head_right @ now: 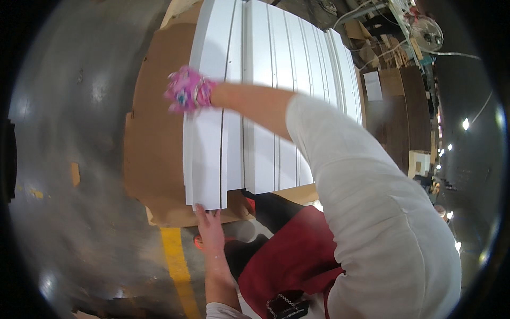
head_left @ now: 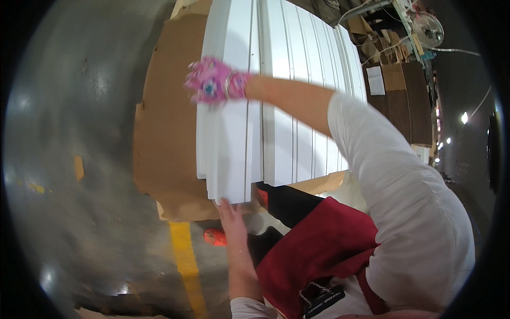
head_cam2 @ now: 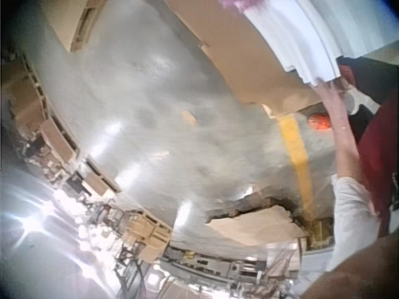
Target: The person wipes a stack of white panels with a cloth, then lifts and moves the stack to a different location. They return to the table, wipe the surface, and open a small container.
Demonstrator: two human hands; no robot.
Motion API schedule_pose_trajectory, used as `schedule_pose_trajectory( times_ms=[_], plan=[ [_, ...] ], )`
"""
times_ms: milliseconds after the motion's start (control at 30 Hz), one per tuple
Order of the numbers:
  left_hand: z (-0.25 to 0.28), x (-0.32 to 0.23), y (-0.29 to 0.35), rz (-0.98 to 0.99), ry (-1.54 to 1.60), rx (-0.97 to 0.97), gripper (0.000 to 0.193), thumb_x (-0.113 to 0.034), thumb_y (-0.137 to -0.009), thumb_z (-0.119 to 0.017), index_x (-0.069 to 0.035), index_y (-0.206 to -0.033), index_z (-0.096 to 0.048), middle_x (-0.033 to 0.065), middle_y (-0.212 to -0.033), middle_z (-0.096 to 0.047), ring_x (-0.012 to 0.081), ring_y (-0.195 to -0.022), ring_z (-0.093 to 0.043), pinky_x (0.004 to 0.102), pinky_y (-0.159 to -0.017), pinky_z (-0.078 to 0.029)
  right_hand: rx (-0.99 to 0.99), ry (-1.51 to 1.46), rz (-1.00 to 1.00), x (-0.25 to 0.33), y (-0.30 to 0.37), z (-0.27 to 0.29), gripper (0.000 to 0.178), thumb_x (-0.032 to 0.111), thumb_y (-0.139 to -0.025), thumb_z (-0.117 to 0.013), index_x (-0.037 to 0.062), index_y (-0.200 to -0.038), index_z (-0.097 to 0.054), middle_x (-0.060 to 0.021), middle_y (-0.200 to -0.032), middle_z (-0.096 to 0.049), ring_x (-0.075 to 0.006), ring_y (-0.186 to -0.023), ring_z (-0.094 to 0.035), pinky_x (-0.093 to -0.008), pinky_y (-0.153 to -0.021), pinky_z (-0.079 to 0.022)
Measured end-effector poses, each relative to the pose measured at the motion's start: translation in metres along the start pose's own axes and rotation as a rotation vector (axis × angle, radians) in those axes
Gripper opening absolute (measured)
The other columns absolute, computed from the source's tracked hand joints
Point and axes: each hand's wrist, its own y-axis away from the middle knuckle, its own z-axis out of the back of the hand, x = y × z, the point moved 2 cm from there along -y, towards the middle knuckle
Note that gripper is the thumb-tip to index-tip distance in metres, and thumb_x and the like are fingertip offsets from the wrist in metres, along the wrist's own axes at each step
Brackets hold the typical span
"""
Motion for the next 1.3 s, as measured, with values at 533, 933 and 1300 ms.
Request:
schedule_pose_trajectory(
  times_ms=[533, 933, 1300],
  plan=[
    [-0.228, -0.153, -0.110, -0.550, -1.480, -0.072, 0.095, -0.032, -0.076, -0.074, -0.004, -0.145, -0.015, 0.0221, -0.148, -0.021, 0.0337, -0.137, -0.021, 0.0446, -0.109, -0.023, -0.393, -2.702, -1.780, 0.245, 0.209, -0.059, 0.071, 0.017, -0.079, -0.068, 0.0087, -0.138, -0.030, -0.0082, -0.121, -0.051, -0.0222, -0.115, -0.048, -0.0404, -0.096, -0.039],
    [-0.262, -0.125, -0.134, -0.604, -2.007, -0.411, 0.091, -0.030, -0.074, -0.073, -0.011, -0.144, -0.017, 0.0238, -0.132, -0.033, 0.0387, -0.119, -0.039, 0.0497, -0.094, -0.039, -0.535, -3.348, -1.588, 0.231, 0.194, -0.081, 0.051, 0.033, -0.082, -0.062, 0.0218, -0.128, -0.043, 0.0020, -0.113, -0.055, -0.0191, -0.106, -0.051, -0.0421, -0.088, -0.039],
    [-0.310, -0.095, -0.113, -0.592, -1.481, -0.154, 0.082, -0.019, -0.075, -0.070, -0.004, -0.142, -0.025, 0.0255, -0.128, -0.038, 0.0411, -0.117, -0.041, 0.0460, -0.099, -0.036, -1.366, -2.602, -0.983, 0.219, 0.228, -0.052, 0.059, 0.022, -0.084, -0.060, 0.0024, -0.135, -0.037, -0.0116, -0.129, -0.048, -0.0225, -0.119, -0.047, -0.0323, -0.100, -0.039]
  ],
)
